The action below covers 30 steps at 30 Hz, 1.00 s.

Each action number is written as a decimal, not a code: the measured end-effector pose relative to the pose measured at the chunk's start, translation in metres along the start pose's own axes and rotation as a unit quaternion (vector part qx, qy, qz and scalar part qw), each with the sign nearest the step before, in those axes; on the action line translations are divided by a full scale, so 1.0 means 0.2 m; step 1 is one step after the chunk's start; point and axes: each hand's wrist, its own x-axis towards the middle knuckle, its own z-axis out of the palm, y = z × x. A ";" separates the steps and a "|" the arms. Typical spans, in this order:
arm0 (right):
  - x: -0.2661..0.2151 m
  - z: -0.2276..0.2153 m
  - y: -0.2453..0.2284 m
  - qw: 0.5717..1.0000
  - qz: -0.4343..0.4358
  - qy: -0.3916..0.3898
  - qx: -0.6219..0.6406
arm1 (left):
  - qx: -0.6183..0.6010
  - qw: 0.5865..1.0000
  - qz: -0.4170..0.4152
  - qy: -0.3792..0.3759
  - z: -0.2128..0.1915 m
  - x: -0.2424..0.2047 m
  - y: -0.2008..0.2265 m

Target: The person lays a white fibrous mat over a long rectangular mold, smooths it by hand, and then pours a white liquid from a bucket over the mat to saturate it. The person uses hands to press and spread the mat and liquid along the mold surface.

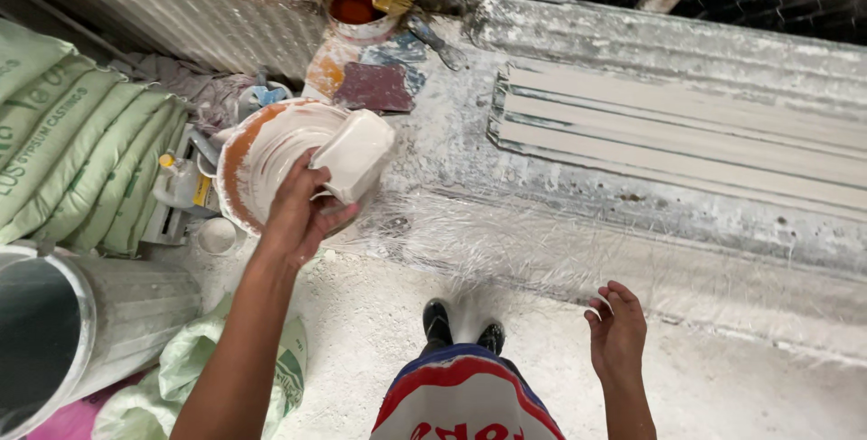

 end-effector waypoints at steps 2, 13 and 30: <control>-0.03 -0.02 0.00 1.000 -0.004 0.005 0.007 | 0.005 1.000 -0.016 -0.011 0.10 -0.02 -0.04; -0.19 -0.16 -0.01 0.997 -0.022 0.065 0.026 | 0.029 0.996 -0.071 -0.039 0.19 0.11 -0.60; -0.25 -0.22 0.00 0.995 -0.020 0.085 0.044 | 0.257 0.962 0.063 0.064 -0.04 0.32 -0.95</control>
